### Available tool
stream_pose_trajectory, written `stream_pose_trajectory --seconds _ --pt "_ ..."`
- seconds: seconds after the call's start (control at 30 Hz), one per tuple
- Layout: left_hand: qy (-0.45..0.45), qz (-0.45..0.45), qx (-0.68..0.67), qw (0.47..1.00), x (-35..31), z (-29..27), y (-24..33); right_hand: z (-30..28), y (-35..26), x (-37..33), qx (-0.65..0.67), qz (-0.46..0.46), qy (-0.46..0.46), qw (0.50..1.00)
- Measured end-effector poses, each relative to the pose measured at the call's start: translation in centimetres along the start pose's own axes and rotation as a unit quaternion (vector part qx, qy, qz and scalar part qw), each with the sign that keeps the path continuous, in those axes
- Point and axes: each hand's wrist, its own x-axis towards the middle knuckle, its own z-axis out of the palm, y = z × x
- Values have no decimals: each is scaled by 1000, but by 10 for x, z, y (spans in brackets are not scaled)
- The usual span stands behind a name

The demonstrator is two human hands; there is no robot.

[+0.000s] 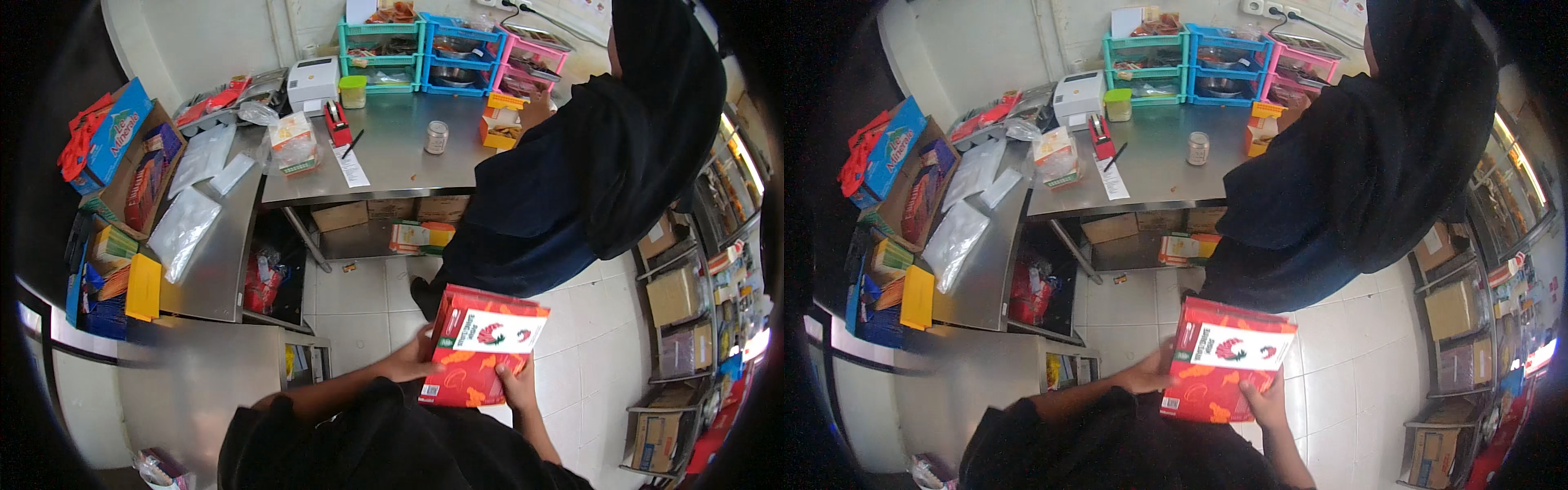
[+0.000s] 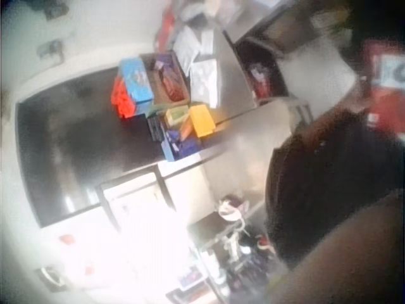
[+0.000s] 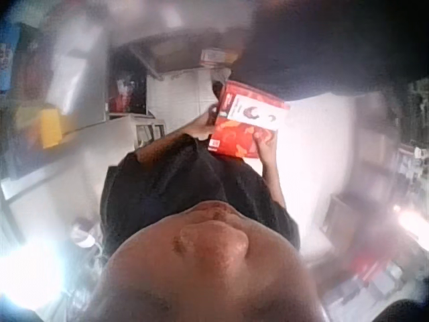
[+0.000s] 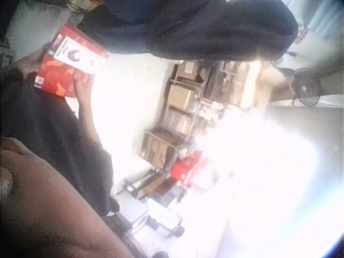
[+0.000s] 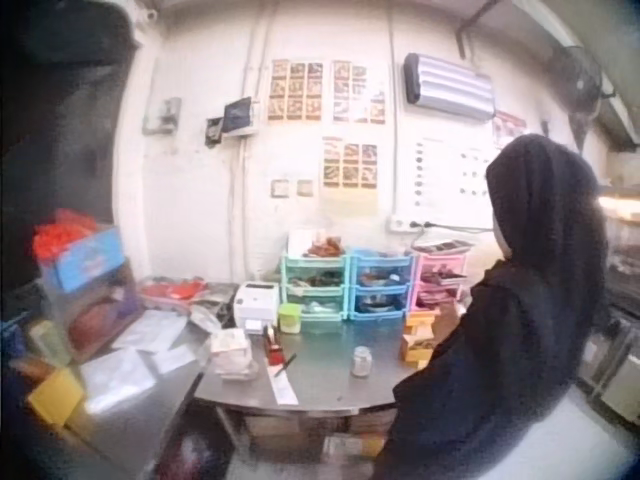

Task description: The person folds flat-packed red and white food containers into shape on a stainless steel counter. They then put on a disposable glove and open a cooler to retrieve white round food items, placing them into a plastic bag.

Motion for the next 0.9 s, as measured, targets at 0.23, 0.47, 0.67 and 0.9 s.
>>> stream_pose_trajectory --seconds 0.23,0.47,0.67,0.9 --pt "-73 -179 67 979 63 86 -13 -46 -5 -74 -28 -14 212 977" --pt "-273 -154 172 934 127 196 -41 -149 -1 -145 15 -36 306 951" --pt "-324 -242 114 907 176 270 -66 -221 -15 -187 127 -145 266 945" --pt "-305 -184 256 899 237 313 -150 -242 -8 -172 76 -53 435 895"
